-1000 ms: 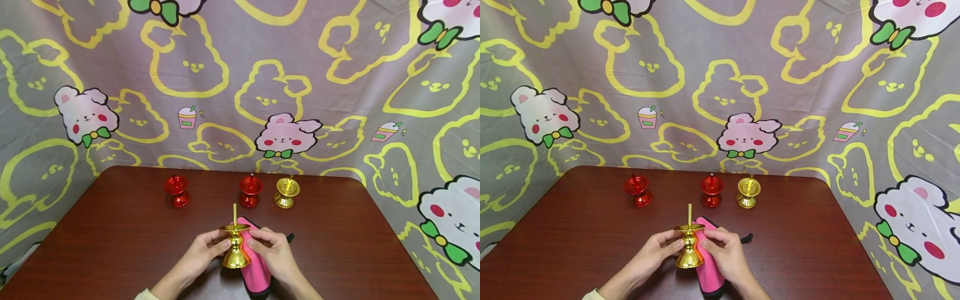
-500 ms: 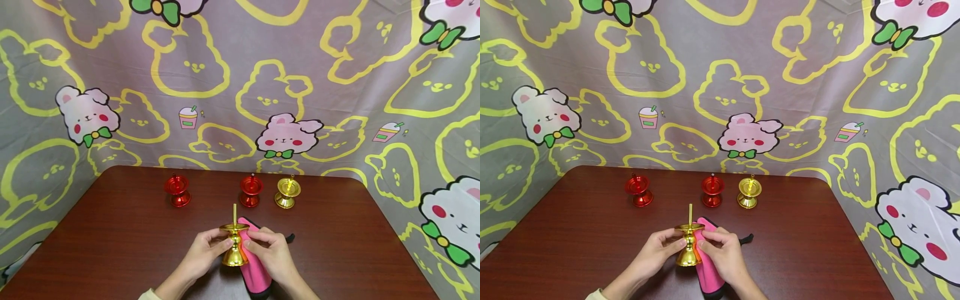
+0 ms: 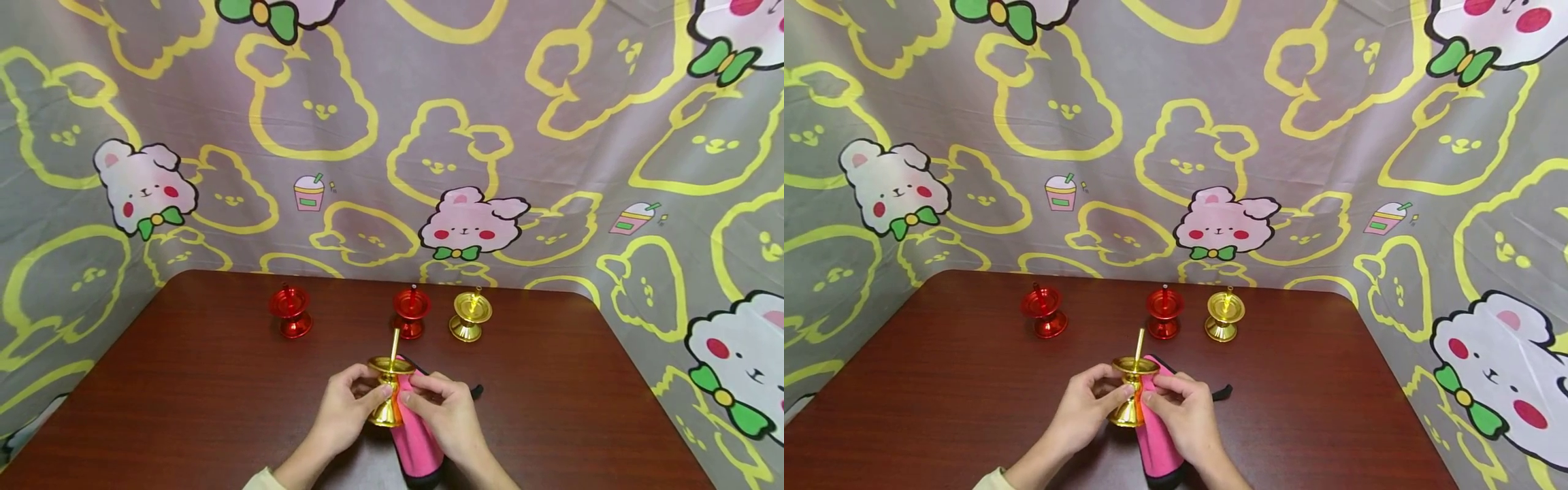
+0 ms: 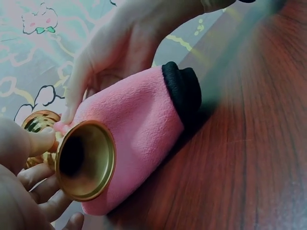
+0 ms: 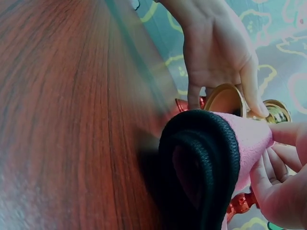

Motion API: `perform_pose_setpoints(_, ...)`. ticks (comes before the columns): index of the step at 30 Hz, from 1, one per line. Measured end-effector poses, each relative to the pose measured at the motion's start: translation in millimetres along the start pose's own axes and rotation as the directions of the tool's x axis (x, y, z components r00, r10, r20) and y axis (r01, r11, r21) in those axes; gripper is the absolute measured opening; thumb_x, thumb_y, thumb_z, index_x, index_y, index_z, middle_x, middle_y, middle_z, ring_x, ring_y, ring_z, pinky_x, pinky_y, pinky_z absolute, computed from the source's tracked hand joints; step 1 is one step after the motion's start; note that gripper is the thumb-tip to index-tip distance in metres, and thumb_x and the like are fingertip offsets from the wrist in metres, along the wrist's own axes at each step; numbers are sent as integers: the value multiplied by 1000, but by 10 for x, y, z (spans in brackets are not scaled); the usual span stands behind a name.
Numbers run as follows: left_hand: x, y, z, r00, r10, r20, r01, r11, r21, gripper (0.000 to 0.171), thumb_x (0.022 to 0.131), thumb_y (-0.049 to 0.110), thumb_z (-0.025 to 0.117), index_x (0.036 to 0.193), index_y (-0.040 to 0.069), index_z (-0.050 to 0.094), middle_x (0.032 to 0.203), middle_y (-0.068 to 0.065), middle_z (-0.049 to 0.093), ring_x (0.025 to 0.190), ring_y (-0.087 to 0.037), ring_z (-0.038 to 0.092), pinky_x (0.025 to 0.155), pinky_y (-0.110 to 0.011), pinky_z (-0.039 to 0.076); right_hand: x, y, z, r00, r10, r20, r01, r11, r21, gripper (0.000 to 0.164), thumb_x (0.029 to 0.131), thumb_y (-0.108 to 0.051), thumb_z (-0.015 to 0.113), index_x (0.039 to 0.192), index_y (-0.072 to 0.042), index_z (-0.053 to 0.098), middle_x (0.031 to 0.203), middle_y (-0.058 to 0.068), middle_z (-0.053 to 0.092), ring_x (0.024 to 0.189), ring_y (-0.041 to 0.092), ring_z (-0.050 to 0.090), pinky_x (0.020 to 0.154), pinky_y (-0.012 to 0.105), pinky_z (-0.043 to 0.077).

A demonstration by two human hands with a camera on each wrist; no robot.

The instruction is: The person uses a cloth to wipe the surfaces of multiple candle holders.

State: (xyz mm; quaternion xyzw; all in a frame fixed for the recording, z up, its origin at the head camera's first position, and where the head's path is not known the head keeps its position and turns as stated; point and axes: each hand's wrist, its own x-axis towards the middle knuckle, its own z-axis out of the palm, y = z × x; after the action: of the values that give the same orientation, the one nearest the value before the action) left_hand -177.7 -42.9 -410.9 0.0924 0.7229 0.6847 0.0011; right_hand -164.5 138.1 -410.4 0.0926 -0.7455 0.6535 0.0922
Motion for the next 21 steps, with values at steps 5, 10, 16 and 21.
perform_pose_setpoints(5,7,-10,40,998,48,-52,-46,998,40,20,84,4,79,98,-3,66,89,-10,68,76,-16,66,65,-26,55,-8,-26,3,1000,28,-11,-28,1000,12,19,78,2,82,97,2,77,79,6,66,67,9,58,58,21,48)
perform_pose_setpoints(10,19,-38,52,991,87,-102,-79,994,79,21,83,5,81,97,0,66,90,-8,67,77,-17,65,67,-26,54,-18,-50,6,998,63,16,-64,997,39,22,80,2,81,100,5,75,81,10,68,67,9,59,58,21,48)
perform_pose_setpoints(16,29,-71,30,990,87,-107,-79,994,80,21,83,5,81,98,0,67,90,-9,68,77,-17,66,67,-26,55,-24,-48,-14,996,74,59,-77,996,47,25,82,1,80,105,6,73,84,12,69,68,8,60,60,20,50)
perform_pose_setpoints(21,52,-75,-14,992,73,-100,-66,995,68,21,84,4,80,100,-1,68,90,-11,71,77,-17,67,66,-25,55,-26,-32,-35,996,66,63,-69,996,50,24,83,1,79,106,6,73,85,12,69,69,8,61,62,20,51)
